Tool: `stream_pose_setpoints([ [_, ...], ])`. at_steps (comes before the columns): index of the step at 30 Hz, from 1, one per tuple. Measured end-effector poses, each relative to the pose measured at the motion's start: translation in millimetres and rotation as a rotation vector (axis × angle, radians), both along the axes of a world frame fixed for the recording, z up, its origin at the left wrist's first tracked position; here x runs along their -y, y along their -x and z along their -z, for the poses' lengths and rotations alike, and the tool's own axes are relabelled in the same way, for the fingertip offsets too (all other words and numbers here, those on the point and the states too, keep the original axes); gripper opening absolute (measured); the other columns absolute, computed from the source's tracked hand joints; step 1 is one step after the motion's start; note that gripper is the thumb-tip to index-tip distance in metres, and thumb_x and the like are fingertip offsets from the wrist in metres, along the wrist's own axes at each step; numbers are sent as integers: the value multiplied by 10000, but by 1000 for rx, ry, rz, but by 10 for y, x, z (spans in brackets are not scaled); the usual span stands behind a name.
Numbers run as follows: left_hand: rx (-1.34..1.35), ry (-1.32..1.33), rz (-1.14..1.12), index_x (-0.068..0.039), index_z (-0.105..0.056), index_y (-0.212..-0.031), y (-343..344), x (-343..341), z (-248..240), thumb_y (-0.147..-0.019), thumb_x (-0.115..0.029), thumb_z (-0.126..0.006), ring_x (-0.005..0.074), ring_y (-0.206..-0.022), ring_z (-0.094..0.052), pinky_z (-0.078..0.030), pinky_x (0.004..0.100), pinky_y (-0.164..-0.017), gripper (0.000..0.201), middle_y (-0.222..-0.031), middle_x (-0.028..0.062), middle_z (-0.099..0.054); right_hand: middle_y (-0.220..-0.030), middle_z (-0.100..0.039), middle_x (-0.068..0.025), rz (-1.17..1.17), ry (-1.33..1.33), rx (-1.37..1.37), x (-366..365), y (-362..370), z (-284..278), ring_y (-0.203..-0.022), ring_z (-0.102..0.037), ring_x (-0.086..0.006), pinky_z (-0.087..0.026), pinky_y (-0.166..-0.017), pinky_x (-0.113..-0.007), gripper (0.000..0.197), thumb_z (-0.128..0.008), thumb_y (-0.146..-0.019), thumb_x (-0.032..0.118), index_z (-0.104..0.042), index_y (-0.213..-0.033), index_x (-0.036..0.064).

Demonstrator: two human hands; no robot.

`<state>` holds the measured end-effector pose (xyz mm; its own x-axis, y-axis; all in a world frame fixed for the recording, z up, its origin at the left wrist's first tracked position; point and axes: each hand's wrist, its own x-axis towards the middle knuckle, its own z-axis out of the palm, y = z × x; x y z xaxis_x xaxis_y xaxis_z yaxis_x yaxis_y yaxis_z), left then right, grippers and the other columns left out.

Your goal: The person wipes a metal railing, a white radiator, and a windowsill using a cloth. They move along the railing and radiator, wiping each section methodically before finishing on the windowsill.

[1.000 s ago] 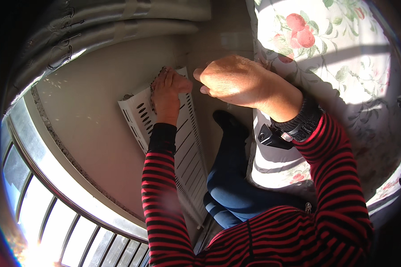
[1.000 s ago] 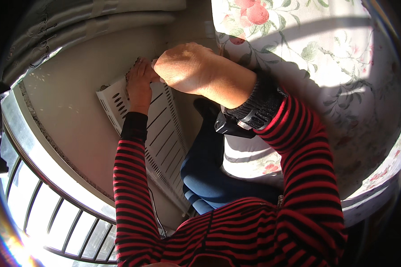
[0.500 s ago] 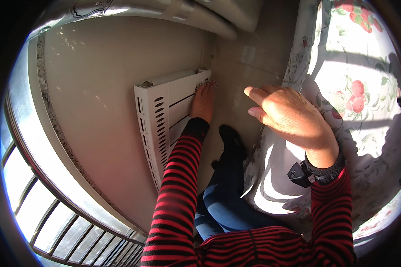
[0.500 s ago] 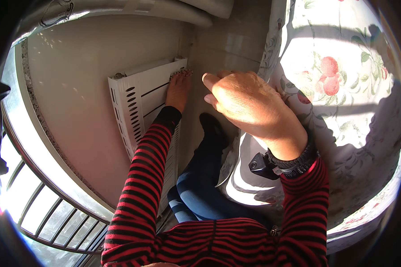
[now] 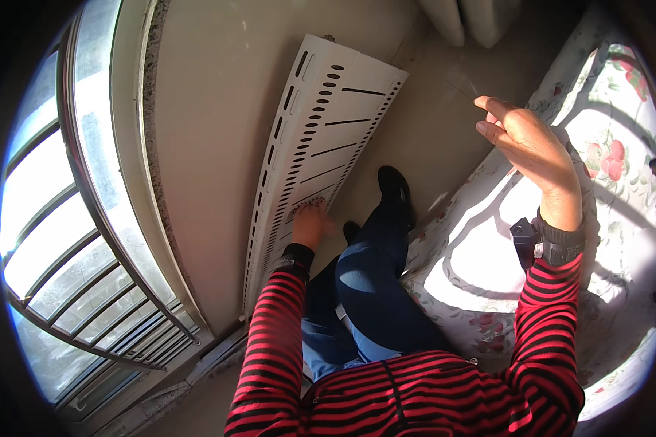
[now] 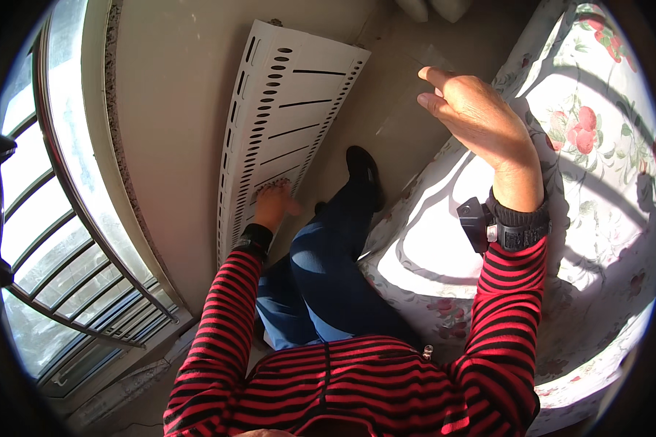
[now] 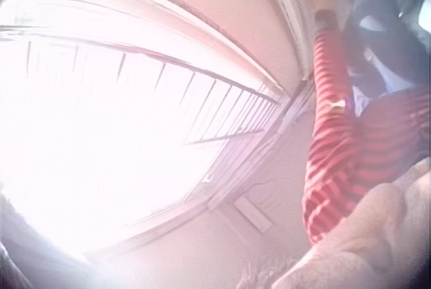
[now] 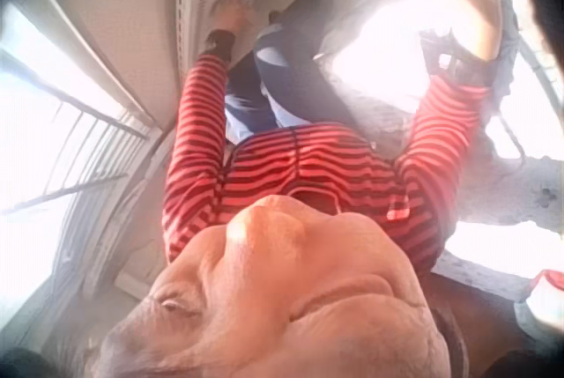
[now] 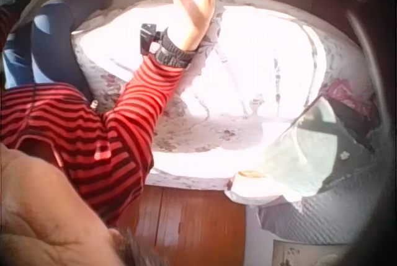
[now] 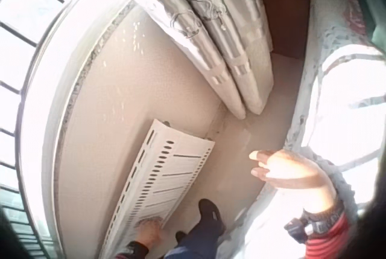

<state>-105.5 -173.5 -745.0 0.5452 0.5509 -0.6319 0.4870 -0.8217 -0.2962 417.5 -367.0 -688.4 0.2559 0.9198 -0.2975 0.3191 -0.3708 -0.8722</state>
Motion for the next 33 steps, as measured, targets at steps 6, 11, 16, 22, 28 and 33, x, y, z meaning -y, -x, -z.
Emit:
stream_pose_setpoints([
  [6,949,258,-969,-60,-652,-1295,-111,360,-917,-974,38,-564,240,-1031,-676,-530,322,-927,347,-1175,133,-697,-863,-563,-54,-65,-117,-224,-42,7,291,-832,-538,-133,-444,-765,-285,662,-640,-972,514,-590,-1286,-66],
  [11,1218,-86,-392,-86,-657,-1309,-932,210,-1463,-947,119,-551,253,-1133,-662,-537,310,-988,430,-1305,92,-650,-869,-552,-43,60,-5,-267,11,16,419,-845,-545,-129,-441,-769,-289,533,-652,-955,358,-592,-1273,-67],
  [16,1354,-55,-5,-143,-622,-1376,-2138,-630,-1302,-927,92,-589,292,-1191,-638,-537,337,-1007,508,-1393,118,-598,-920,-560,-19,-5,33,-231,-15,-73,355,-904,-547,-111,-449,-857,-279,585,-665,-993,390,-563,-1350,-63],
  [22,1212,-66,27,-64,-529,-1426,-2725,-997,-853,-864,89,-646,408,-1395,-456,-412,462,-1153,594,-1507,173,-492,-947,-580,-37,1,10,-149,-17,-41,217,-950,-555,-143,-458,-910,-308,694,-642,-996,560,-578,-1394,-6],
  [28,962,-78,-51,-64,-425,-1543,-1683,-632,-862,-875,91,-608,403,-1467,-381,-310,481,-1220,710,-1599,198,-392,-947,-581,-45,-21,52,-110,-38,-25,107,-942,-538,-143,-450,-887,-309,669,-633,-999,555,-584,-1390,16],
  [33,921,-74,-531,-62,-353,-1585,-268,-151,-871,-854,113,-567,406,-1508,-318,-264,463,-1248,782,-1630,202,-342,-938,-570,-39,-73,11,-112,-47,-23,118,-914,-530,-137,-452,-854,-297,654,-627,-1010,521,-578,-1380,-16],
])
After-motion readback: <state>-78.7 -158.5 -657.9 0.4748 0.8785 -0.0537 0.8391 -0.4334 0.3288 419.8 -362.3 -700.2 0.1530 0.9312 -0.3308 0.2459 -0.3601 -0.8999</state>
